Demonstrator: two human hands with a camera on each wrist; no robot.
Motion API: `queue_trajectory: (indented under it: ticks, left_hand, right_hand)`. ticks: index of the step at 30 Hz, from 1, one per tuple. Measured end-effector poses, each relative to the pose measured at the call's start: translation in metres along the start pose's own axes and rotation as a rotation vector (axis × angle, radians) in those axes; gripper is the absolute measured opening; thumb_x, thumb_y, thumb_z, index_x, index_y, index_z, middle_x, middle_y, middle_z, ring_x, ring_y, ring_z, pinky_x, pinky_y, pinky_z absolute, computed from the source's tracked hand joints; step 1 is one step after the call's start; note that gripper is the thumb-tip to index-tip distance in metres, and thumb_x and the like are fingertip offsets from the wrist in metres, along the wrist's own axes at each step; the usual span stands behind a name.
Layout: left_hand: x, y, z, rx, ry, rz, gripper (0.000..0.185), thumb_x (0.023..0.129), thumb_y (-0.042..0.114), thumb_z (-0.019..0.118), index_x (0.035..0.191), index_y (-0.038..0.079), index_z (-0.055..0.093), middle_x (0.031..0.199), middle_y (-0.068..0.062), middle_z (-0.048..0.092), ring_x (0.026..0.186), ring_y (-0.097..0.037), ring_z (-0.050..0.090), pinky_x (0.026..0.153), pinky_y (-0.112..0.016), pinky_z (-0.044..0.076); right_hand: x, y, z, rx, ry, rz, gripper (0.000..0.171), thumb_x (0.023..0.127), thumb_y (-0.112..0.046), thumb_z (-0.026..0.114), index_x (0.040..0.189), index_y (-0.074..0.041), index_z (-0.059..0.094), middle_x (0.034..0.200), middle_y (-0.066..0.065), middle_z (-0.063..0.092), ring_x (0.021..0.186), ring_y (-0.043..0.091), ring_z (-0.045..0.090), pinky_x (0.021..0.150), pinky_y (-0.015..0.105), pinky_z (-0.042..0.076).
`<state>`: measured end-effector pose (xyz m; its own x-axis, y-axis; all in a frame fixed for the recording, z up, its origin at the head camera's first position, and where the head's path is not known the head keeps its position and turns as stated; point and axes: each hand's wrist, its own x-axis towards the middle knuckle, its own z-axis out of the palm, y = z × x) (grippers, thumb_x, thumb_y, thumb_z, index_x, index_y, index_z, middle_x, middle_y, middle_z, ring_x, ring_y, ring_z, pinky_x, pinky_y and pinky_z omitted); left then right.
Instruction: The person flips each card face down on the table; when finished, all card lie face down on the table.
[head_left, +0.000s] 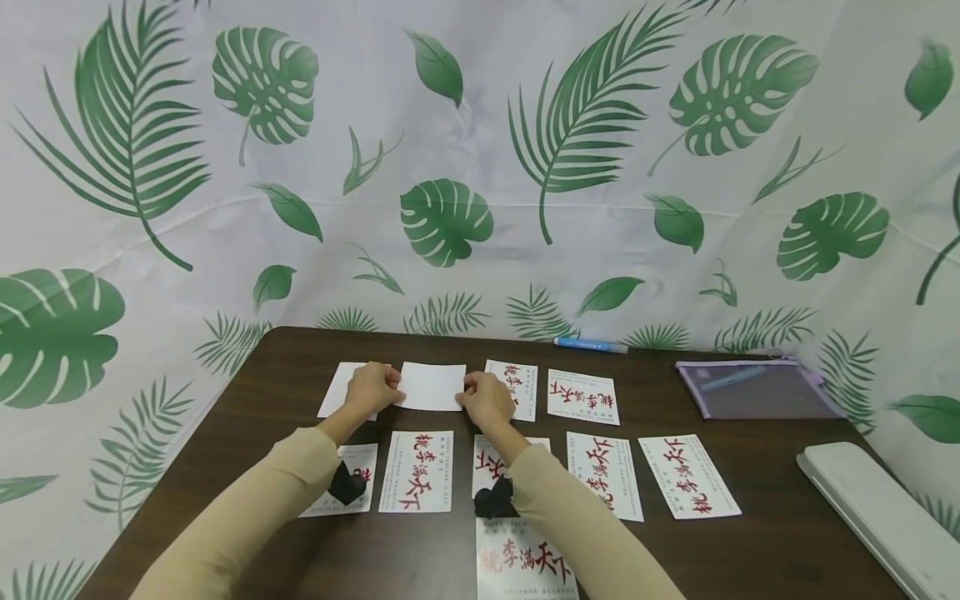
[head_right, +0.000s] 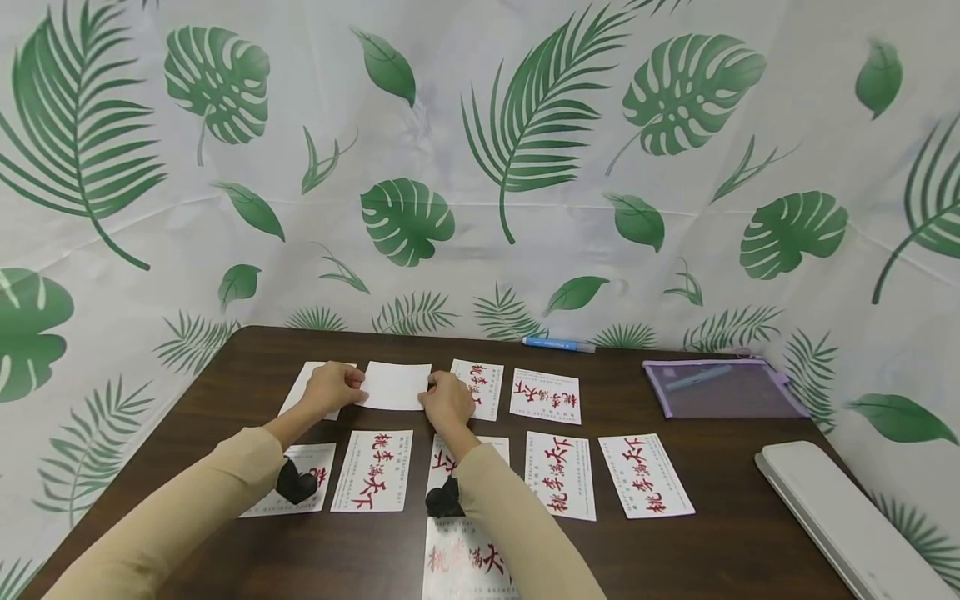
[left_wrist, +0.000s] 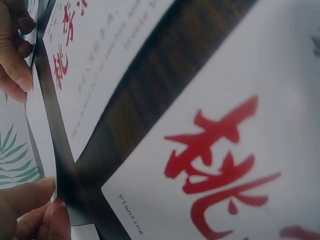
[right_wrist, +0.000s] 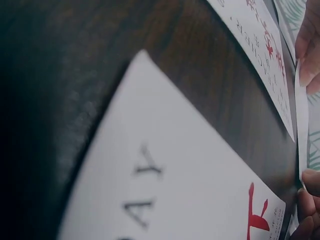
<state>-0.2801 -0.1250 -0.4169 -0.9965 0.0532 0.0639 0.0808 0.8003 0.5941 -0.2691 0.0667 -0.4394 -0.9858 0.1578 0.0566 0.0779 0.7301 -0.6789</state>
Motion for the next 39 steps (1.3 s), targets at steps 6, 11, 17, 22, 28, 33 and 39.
queue_trajectory:
  ticks: [6, 11, 17, 22, 28, 33, 39]
  left_hand:
    - [0.002, 0.009, -0.002, 0.052, -0.028, -0.020, 0.025, 0.073, 0.007, 0.076, 0.095, -0.004, 0.069, 0.081, -0.009, 0.068, 0.072, -0.019, 0.058, 0.071, -0.037, 0.049]
    - [0.004, 0.014, 0.000, 0.106, -0.038, 0.000, 0.019, 0.074, 0.007, 0.076, 0.088, -0.003, 0.069, 0.076, -0.007, 0.064, 0.067, -0.018, 0.054, 0.064, -0.033, 0.047]
    - [0.007, 0.018, 0.001, 0.157, -0.057, 0.019, 0.017, 0.073, 0.010, 0.076, 0.081, -0.002, 0.066, 0.073, -0.008, 0.063, 0.064, -0.018, 0.054, 0.057, -0.032, 0.045]
    - [0.013, 0.031, 0.007, 0.066, -0.057, 0.093, 0.031, 0.077, 0.012, 0.075, 0.101, -0.006, 0.065, 0.088, -0.014, 0.066, 0.077, -0.025, 0.060, 0.066, -0.035, 0.050]
    - [0.021, 0.058, 0.025, -0.110, -0.151, 0.135, 0.046, 0.077, 0.011, 0.075, 0.117, -0.006, 0.060, 0.103, -0.018, 0.067, 0.097, -0.031, 0.062, 0.078, -0.035, 0.053]
    - [0.027, 0.075, 0.043, -0.139, -0.192, 0.136, 0.052, 0.075, 0.010, 0.077, 0.121, -0.004, 0.058, 0.106, -0.018, 0.066, 0.101, -0.030, 0.061, 0.082, -0.033, 0.053]
    - [0.033, 0.088, 0.056, -0.117, -0.206, 0.118, 0.055, 0.075, 0.010, 0.078, 0.124, -0.002, 0.057, 0.108, -0.016, 0.064, 0.101, -0.029, 0.059, 0.086, -0.038, 0.050]
  right_hand:
    - [0.002, 0.000, -0.002, -0.023, 0.028, -0.015, 0.022, 0.074, -0.016, 0.077, 0.095, -0.014, 0.071, 0.071, -0.006, 0.063, 0.067, 0.013, 0.056, 0.056, 0.032, 0.040]
    - [0.001, 0.001, -0.003, -0.051, 0.047, -0.020, 0.022, 0.074, -0.014, 0.077, 0.095, -0.014, 0.071, 0.071, -0.005, 0.061, 0.068, 0.015, 0.056, 0.055, 0.032, 0.040]
    - [0.003, 0.006, -0.010, -0.026, 0.023, -0.050, 0.027, 0.076, -0.016, 0.076, 0.102, -0.010, 0.070, 0.074, -0.004, 0.063, 0.065, 0.013, 0.054, 0.054, 0.028, 0.040]
    - [0.017, 0.021, -0.034, 0.097, 0.092, -0.060, 0.026, 0.079, -0.013, 0.074, 0.103, -0.005, 0.069, 0.076, 0.003, 0.065, 0.066, 0.016, 0.056, 0.056, 0.028, 0.043]
    - [0.031, 0.049, -0.059, 0.150, 0.150, -0.038, 0.025, 0.080, -0.008, 0.071, 0.103, 0.002, 0.068, 0.079, 0.009, 0.063, 0.073, 0.021, 0.057, 0.062, 0.031, 0.044]
    - [0.034, 0.063, -0.067, 0.144, 0.108, 0.017, 0.028, 0.081, -0.008, 0.070, 0.106, 0.003, 0.066, 0.083, 0.009, 0.062, 0.076, 0.021, 0.056, 0.064, 0.032, 0.045]
    - [0.034, 0.068, -0.072, 0.100, 0.088, 0.032, 0.031, 0.079, -0.009, 0.073, 0.107, 0.003, 0.065, 0.082, 0.010, 0.065, 0.073, 0.021, 0.059, 0.066, 0.035, 0.047]
